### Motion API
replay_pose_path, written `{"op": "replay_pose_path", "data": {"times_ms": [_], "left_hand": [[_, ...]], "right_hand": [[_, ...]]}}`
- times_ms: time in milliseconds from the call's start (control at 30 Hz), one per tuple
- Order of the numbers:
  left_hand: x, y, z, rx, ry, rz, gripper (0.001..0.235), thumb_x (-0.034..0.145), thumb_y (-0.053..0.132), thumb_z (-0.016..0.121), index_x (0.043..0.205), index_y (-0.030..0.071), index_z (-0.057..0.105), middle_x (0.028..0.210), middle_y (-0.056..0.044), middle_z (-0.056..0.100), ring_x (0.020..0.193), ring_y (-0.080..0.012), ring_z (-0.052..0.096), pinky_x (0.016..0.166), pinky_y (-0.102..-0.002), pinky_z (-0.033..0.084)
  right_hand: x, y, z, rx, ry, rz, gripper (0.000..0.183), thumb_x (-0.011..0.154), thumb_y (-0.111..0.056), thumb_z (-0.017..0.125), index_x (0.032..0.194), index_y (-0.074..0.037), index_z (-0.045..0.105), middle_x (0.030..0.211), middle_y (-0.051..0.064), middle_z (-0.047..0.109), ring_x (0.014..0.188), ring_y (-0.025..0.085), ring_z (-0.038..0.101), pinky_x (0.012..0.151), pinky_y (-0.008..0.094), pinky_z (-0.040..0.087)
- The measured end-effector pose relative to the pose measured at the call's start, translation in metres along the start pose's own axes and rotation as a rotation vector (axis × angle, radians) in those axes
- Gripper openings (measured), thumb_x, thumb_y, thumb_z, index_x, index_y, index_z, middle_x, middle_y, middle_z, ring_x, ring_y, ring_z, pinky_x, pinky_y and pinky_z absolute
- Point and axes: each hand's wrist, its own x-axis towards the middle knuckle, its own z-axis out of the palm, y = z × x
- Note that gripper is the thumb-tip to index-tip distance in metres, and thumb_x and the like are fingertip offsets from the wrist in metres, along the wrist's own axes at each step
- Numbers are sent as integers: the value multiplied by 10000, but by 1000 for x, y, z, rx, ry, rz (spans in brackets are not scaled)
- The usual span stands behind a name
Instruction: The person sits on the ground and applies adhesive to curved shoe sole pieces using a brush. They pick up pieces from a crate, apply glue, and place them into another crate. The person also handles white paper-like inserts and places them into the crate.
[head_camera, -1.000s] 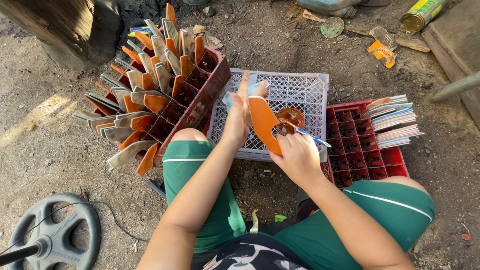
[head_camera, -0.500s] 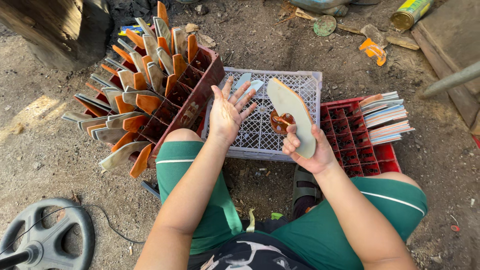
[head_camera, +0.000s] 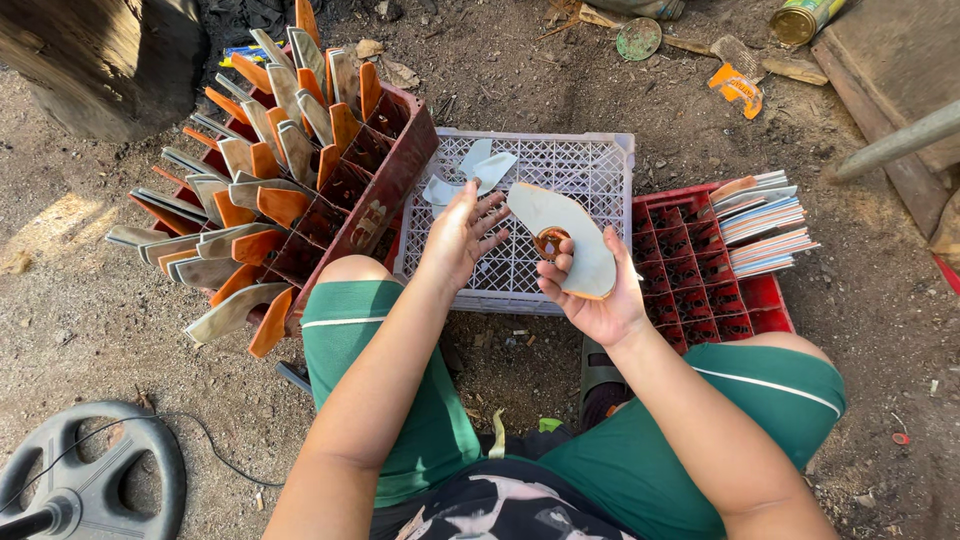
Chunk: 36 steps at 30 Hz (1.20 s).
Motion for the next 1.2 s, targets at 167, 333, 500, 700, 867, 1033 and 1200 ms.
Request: {"op": "replay_pose_path", "data": {"times_ms": [167,333,500,700,867,1033,1200], "left_hand": [[1,1,-2,-27,1,-5,729,1001,494,492,1568,79,297,1469,-174,541,1310,-314,578,1019,-495,514],[2,1,-5,-50,42,-13,714,1009,480,478,1567,90,265,1458,-188,543,1316,-315,573,1051,-507,507],[7,9,-12,-128,68,19,692,1014,462,503,1559,88,295,1424,-170,564,1335,-330,563,1049,-506,517],[21,56,-60,-74,253,425,543,997,217,607,1504,141,432,1320,-26,669,1159,-161,663,915,-344,551],[52,33,-68,304,217,535,423,982,102,672,1399,53,617,1190,-74,692,991,-162,641,823,-304,519],[78,-20,-69,1606,375,656,327,903,118,728,1231,129,726,1236,-82,686,1131,-314,661,921,-419,559],[118,-40,-77,1968,271,383,605,804,173,761,1366,85,554,1385,-88,571,1292,-305,525,1016,-533,468]], "right_hand": [[3,0,2,54,44,-33,679,1112,-549,370,1156,65,655,1078,225,743,1173,425,675,1058,540,523],[2,1,2,45,44,-46,691,1112,-561,378,1162,71,653,1070,234,745,1167,424,681,1038,534,540],[1,-1,-2,-28,108,-49,643,1088,-564,408,1120,33,645,991,187,743,1060,376,722,947,492,586],[8,4,-4,-845,244,221,410,1015,-406,569,1101,-13,644,837,116,718,750,257,685,665,408,574],[4,38,5,-1780,236,641,425,865,-459,655,993,-57,702,801,105,759,759,280,740,692,387,597],[-4,51,11,-2394,46,637,525,795,-596,698,929,-89,716,880,133,737,882,322,711,820,452,553],[-4,57,-4,-2480,63,677,503,804,-588,697,942,-105,688,907,133,740,913,334,709,853,467,548]]}}
